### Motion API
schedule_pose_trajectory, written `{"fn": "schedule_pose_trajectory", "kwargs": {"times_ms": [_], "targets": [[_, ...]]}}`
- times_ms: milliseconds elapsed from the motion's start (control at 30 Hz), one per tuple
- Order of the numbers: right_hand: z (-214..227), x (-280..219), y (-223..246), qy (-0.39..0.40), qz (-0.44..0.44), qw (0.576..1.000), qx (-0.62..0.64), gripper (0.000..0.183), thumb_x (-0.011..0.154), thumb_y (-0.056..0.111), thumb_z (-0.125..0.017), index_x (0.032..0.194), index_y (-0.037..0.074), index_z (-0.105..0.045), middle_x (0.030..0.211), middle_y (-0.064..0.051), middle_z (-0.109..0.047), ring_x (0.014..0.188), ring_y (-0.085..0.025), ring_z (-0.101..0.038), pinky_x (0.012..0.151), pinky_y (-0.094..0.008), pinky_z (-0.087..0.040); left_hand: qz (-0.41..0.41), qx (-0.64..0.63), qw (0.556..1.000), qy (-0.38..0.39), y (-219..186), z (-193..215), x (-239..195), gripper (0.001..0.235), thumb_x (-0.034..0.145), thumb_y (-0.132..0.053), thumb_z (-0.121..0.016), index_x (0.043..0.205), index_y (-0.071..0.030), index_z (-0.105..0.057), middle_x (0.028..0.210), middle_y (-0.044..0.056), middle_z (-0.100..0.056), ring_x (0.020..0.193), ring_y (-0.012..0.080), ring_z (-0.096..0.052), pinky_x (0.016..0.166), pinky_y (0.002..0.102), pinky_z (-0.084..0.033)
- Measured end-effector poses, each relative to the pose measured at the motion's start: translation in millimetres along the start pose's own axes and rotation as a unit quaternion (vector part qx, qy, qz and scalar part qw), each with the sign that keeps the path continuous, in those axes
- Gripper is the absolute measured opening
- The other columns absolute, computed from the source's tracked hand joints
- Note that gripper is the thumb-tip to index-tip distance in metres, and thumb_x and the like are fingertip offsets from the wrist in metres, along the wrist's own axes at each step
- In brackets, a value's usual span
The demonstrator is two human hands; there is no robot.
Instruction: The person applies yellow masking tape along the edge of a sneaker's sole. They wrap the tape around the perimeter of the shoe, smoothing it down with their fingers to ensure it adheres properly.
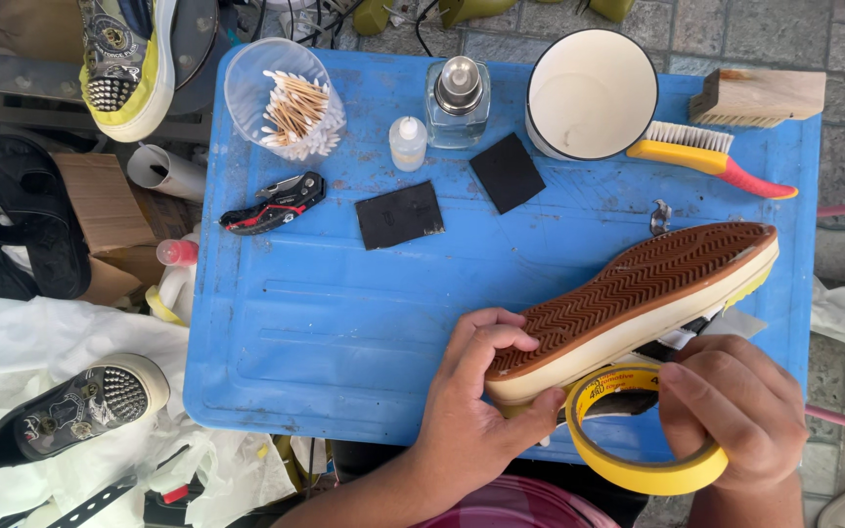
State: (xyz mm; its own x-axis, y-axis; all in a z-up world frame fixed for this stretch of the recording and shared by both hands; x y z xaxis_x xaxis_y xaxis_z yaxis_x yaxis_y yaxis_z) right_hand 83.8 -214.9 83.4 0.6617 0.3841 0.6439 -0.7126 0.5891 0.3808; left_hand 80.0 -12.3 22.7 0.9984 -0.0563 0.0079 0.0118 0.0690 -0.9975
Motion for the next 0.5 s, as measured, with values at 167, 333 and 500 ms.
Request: {"fn": "schedule_pose_trajectory", "kwargs": {"times_ms": [167, 333, 500], "targets": [[-10.7, -13.9, -13.7, 0.014, -0.162, 0.987, 0.007, 0.043, 0.076, -0.004, -0.079, 0.111, 0.003, -0.054, 0.077, -0.012, -0.062, 0.066, -0.027, -0.061, 0.062, -0.038, -0.05, -0.033, 0.031, 0.999, -0.002, -4.1, -1.8, 1.8, 0.047, 0.08, -0.007, -0.083, 0.119, -0.008, -0.057, 0.133, 0.017, -0.058, 0.12, 0.0309, -0.064, 0.1, 0.039, -0.054], [-19.4, -17.2, -5.6, -0.017, -0.114, 0.992, 0.06, 0.058, 0.086, -0.001, -0.075, 0.13, 0.006, -0.038, 0.087, -0.01, -0.066, 0.075, -0.025, -0.061, 0.074, -0.038, -0.047, -0.053, 0.033, 0.998, 0.0, -3.3, 0.5, 6.6, 0.047, 0.08, -0.006, -0.082, 0.119, -0.008, -0.056, 0.136, 0.017, -0.062, 0.124, 0.0311, -0.063, 0.106, 0.04, -0.051], [-17.6, -27.0, -15.8, -0.013, -0.114, 0.99, 0.084, 0.054, 0.086, -0.009, -0.068, 0.127, 0.013, -0.041, 0.081, -0.011, -0.068, 0.07, -0.024, -0.059, 0.07, -0.038, -0.048, -0.046, 0.03, 0.998, 0.008, -0.5, -0.3, 5.8, 0.047, 0.08, -0.007, -0.083, 0.118, -0.008, -0.057, 0.135, 0.016, -0.063, 0.124, 0.0301, -0.062, 0.106, 0.04, -0.051]]}}
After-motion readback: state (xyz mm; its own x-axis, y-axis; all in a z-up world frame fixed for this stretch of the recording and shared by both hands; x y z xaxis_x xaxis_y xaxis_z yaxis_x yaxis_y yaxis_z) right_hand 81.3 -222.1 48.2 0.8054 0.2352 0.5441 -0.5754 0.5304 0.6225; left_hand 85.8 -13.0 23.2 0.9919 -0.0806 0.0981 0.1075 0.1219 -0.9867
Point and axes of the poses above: each hand's wrist, its own x-axis towards the middle knuckle, its own z-axis out of the back of the hand, y = z × x, the point moved 8 cm from there along x, towards the middle knuckle
